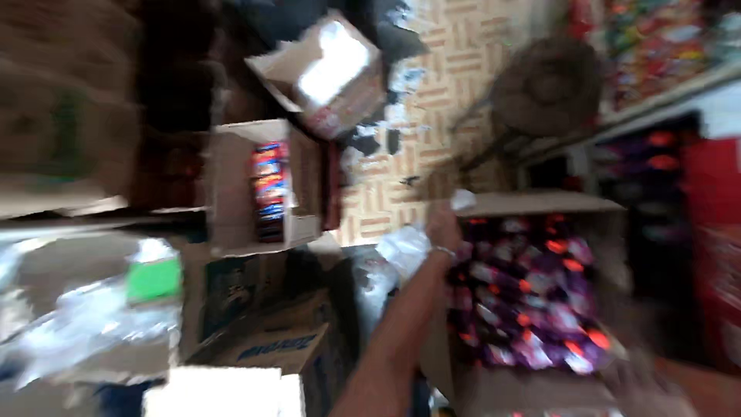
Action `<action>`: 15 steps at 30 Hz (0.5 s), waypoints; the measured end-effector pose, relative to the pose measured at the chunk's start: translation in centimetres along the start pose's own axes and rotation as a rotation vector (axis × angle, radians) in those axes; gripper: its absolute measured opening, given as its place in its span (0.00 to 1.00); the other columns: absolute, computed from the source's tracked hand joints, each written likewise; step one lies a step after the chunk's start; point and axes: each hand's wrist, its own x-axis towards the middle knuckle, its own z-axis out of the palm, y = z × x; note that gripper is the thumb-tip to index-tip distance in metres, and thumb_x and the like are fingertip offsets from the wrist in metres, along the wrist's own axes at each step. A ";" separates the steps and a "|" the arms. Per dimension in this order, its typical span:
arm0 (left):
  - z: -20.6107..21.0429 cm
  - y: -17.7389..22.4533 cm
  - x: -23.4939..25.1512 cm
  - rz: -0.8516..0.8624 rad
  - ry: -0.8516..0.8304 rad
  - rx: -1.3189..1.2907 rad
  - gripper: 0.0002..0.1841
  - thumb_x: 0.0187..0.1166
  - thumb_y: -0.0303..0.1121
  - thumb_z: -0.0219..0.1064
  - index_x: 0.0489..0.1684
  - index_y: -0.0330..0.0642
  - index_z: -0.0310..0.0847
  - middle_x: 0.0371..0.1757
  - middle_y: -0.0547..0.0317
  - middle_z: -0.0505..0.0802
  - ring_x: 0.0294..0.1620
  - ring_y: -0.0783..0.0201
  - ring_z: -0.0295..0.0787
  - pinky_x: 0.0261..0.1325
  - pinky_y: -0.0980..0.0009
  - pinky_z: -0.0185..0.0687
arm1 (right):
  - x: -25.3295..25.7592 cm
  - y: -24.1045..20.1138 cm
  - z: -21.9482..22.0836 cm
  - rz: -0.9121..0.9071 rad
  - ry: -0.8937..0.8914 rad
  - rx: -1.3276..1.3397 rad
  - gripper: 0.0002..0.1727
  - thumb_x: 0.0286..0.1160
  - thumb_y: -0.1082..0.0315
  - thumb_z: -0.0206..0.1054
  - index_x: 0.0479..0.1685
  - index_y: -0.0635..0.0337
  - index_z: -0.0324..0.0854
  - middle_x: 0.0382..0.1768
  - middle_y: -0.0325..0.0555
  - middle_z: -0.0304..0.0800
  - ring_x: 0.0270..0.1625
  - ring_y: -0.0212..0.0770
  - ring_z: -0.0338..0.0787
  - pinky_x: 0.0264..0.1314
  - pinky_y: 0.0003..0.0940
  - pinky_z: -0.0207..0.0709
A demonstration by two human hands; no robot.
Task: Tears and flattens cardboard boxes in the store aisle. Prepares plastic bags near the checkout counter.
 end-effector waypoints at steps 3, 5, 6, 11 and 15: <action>1.2 -0.2 0.3 0.074 0.036 0.039 0.30 0.81 0.30 0.64 0.85 0.37 0.67 0.83 0.34 0.74 0.77 0.34 0.77 0.72 0.35 0.73 | 2.1 2.6 -3.0 0.259 -0.270 0.322 0.34 0.78 0.58 0.71 0.76 0.76 0.73 0.76 0.80 0.71 0.81 0.78 0.69 0.78 0.79 0.58; 2.0 -0.4 0.5 0.086 0.056 0.065 0.31 0.78 0.30 0.69 0.83 0.35 0.68 0.83 0.29 0.70 0.72 0.27 0.79 0.64 0.30 0.77 | 5.2 6.2 -5.3 0.380 -0.367 0.513 0.42 0.74 0.48 0.75 0.83 0.66 0.69 0.81 0.75 0.67 0.79 0.75 0.73 0.76 0.76 0.66; 2.1 -0.4 0.5 0.092 0.069 0.078 0.31 0.76 0.29 0.71 0.80 0.33 0.69 0.83 0.27 0.70 0.69 0.25 0.79 0.61 0.28 0.77 | 6.3 7.7 -5.8 0.443 -0.416 0.551 0.44 0.75 0.50 0.75 0.85 0.67 0.65 0.84 0.77 0.60 0.80 0.78 0.71 0.76 0.76 0.66; 2.0 -0.2 0.9 0.099 0.112 0.089 0.26 0.72 0.26 0.71 0.71 0.28 0.74 0.78 0.21 0.71 0.63 0.21 0.81 0.57 0.25 0.77 | 7.2 10.0 -1.9 0.644 -0.599 0.532 0.44 0.66 0.50 0.81 0.76 0.75 0.73 0.76 0.75 0.74 0.82 0.72 0.71 0.79 0.74 0.60; 2.1 -0.3 0.9 0.073 0.109 0.078 0.25 0.74 0.27 0.69 0.71 0.27 0.74 0.78 0.21 0.71 0.64 0.21 0.80 0.58 0.25 0.75 | 3.3 5.6 -0.4 0.531 -0.378 0.341 0.16 0.83 0.76 0.56 0.63 0.74 0.81 0.62 0.73 0.86 0.68 0.73 0.84 0.70 0.70 0.72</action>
